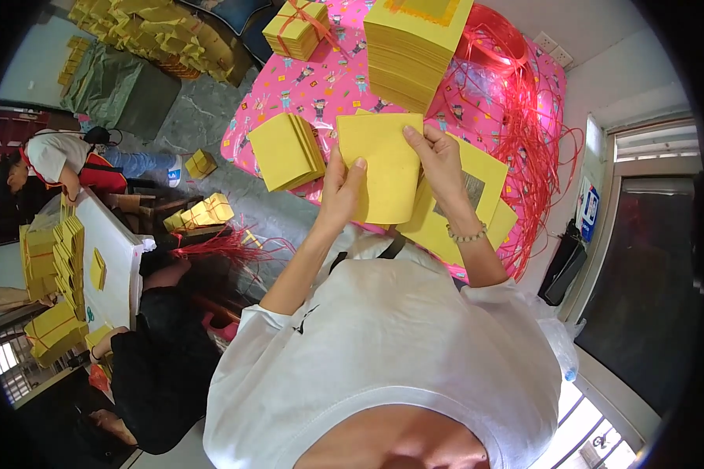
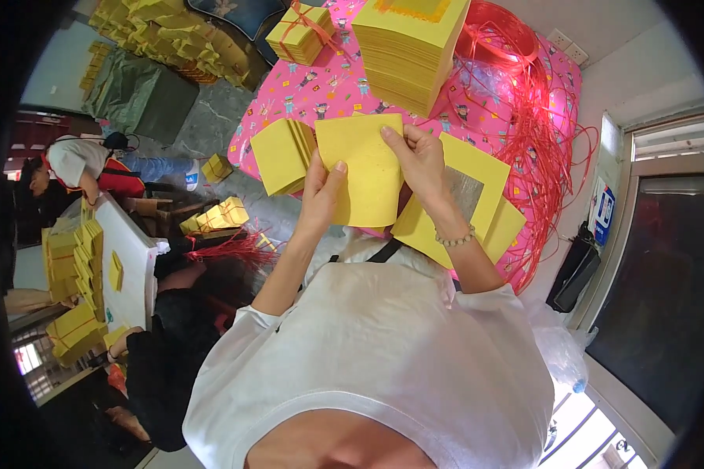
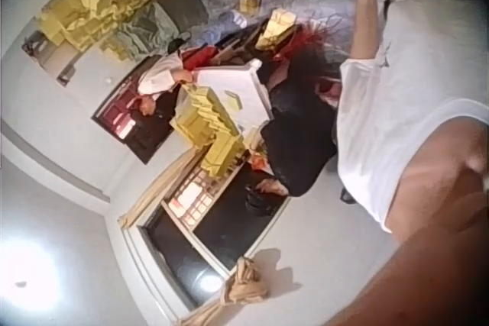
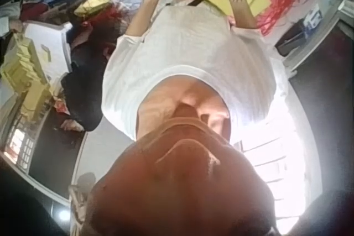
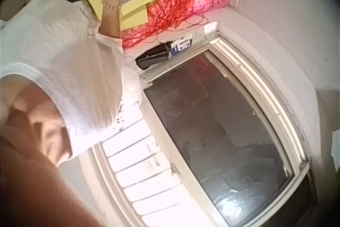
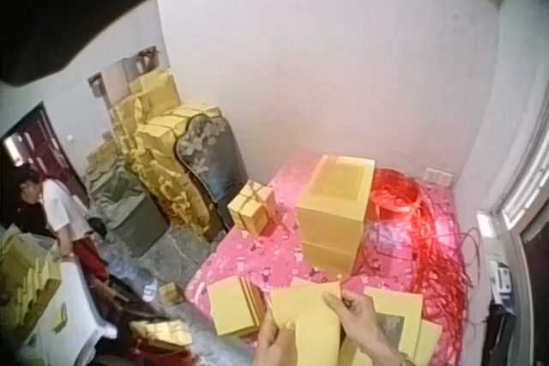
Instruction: Counting and stacking sheets of yellow joss paper.
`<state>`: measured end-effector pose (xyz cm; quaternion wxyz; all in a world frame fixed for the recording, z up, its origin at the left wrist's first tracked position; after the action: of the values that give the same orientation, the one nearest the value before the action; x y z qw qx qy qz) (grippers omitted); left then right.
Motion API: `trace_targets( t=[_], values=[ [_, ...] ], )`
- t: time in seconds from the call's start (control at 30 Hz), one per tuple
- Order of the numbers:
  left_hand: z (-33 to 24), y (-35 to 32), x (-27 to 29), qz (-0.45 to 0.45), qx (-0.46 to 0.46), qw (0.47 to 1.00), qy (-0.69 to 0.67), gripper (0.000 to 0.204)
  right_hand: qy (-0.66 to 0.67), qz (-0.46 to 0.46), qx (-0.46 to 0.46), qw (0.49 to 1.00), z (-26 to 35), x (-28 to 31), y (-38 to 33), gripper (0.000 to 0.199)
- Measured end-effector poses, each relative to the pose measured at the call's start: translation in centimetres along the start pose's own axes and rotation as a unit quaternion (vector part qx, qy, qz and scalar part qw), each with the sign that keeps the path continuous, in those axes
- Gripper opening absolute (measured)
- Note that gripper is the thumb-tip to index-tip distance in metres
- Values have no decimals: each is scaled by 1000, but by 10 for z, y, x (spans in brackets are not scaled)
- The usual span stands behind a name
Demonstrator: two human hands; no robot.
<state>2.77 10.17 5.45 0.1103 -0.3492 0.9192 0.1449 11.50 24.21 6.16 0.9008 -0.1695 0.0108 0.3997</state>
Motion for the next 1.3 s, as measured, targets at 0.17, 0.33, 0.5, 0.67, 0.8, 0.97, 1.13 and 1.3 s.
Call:
trace_targets(
  t=[0.17, 0.33, 0.5, 0.67, 0.8, 0.97, 1.13, 1.3],
  values=[
    [-1, -7, 8, -24, 15, 999, -16, 39, -10, 27, -60, 998, -3, -7, -7, 24],
    [4, -19, 19, -24, 34, 999, 28, 39, -31, 54, -95, 994, -12, -9, -19, 26],
    [4, -27, 30, -46, 40, 998, 22, 39, -20, 88, -134, 987, -24, -22, -28, 29],
    [2, -36, 43, -68, 54, 996, 13, 40, -86, 125, -141, 978, -43, -32, -28, 28],
    [1, -42, 60, -120, 72, 990, 4, 41, -155, 149, -186, 959, -45, -47, -29, 28],
    [-3, -42, 74, -131, 47, 990, 29, 38, -124, 178, -164, 962, -55, -61, -27, 28],
    [-6, -45, 91, -159, 48, 986, 16, 34, -150, 204, -216, 943, -58, -77, -31, 29],
    [-9, -45, 101, -171, -21, 983, 59, 34, -23, 225, -166, 960, -86, -88, -24, 29]
  ],
)
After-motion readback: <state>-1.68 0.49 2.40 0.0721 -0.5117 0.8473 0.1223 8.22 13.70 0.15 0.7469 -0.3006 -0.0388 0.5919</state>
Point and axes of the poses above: each hand's wrist, its own y-axis towards the middle knuckle, its own x-axis out of the back of the hand, z = x × y, the point moved 5 cm from there along y, towards the middle knuckle, and after that the axes turned 12 degrees about -x, right-handed, at the moved point
